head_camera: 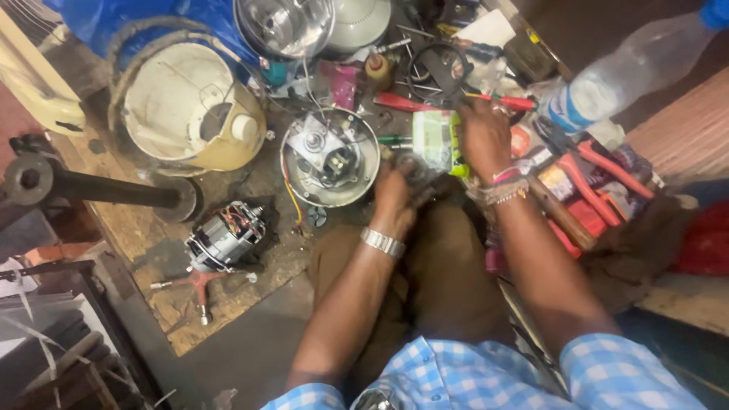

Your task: The person repairs a small electric motor or appliance by manipulating wires and components on a cluttered workbench. They use pliers and a screwdriver to adjust parts and connect wires, occasionally handling a plastic housing.

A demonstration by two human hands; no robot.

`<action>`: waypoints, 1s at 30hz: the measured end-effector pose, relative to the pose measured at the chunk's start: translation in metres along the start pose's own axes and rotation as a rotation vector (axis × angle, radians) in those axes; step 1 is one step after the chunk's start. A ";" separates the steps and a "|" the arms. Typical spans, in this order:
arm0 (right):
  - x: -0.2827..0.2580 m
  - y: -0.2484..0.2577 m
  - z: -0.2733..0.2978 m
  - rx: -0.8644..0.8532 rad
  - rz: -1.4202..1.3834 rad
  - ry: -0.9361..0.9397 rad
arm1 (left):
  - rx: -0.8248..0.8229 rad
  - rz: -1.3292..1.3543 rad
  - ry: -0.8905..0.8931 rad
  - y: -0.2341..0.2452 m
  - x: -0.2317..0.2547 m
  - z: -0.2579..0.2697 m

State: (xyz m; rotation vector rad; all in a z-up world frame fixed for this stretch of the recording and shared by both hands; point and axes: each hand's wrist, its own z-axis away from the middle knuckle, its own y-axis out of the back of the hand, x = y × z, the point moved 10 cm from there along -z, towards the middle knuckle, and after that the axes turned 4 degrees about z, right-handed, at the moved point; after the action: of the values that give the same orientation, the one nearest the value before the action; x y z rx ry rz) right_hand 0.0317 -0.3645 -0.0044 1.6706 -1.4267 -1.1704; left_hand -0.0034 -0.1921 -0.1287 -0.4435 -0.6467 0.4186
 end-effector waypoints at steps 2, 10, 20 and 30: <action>-0.001 -0.011 -0.018 -0.021 0.132 0.047 | -0.029 0.009 0.032 -0.010 -0.007 0.006; 0.017 0.010 -0.034 -0.120 -0.017 -0.085 | -0.032 0.084 0.027 -0.021 -0.005 0.008; 0.017 -0.038 -0.070 -0.189 -0.492 -0.217 | 0.002 0.134 0.017 -0.020 -0.010 0.008; 0.069 -0.102 -0.168 -0.153 -0.036 0.095 | 0.002 0.173 -0.031 -0.025 -0.007 0.002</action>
State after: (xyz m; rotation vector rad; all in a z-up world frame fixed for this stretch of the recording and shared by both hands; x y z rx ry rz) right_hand 0.2277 -0.4238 -0.0439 1.6289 -1.2221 -1.1730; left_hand -0.0040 -0.2155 -0.1182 -0.4940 -0.6405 0.5914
